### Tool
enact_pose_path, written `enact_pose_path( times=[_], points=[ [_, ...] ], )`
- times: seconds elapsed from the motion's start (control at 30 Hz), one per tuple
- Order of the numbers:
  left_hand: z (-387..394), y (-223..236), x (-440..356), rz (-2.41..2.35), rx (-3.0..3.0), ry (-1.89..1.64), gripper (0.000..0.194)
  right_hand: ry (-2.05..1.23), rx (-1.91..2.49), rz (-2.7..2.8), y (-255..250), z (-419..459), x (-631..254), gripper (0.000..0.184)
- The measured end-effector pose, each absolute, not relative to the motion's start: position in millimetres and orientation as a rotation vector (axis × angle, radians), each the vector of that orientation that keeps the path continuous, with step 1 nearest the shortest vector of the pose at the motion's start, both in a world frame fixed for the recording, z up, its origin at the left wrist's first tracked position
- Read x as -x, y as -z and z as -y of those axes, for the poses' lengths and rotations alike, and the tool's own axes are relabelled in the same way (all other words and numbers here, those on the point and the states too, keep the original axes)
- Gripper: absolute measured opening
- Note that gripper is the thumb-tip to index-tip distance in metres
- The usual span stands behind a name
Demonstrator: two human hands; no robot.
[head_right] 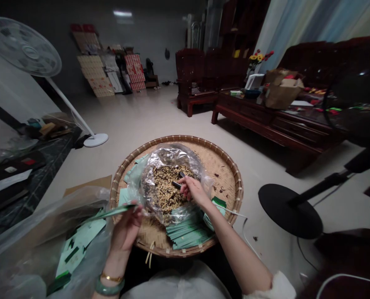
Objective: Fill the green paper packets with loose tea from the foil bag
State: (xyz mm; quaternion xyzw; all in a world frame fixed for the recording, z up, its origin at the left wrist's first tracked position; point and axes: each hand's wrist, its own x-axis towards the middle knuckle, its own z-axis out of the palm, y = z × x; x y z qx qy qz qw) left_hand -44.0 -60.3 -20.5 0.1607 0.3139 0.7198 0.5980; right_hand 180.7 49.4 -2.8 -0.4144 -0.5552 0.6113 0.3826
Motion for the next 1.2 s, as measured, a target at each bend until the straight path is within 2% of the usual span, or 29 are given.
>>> enact_pose_path(
  times=[0.07,0.23,0.37,0.6,0.87,1.2],
  points=[
    [61,22,59,-0.545,-0.267,-1.858,0.041,-1.533,1.092,1.515,6,-45,-183,0.053],
    [61,21,59,-0.608,-0.196,-1.828,0.03,-1.323,0.929,2.369,12,-15,-167,0.023],
    [60,17,32,-0.827,-0.287,-1.651,0.034,-0.997,0.931,2.752,12,0,-153,0.014],
    [59,16,12,-1.086,-0.543,-1.304,0.039,-0.946,1.019,2.769,15,-1,-153,0.016],
    [59,20,13,-1.155,-0.594,-1.266,0.038,-1.114,0.905,2.749,17,-5,-157,0.015],
    [59,22,11,-1.16,-0.582,-1.263,0.037,-1.026,0.838,2.778,18,-6,-158,0.014]
  ],
)
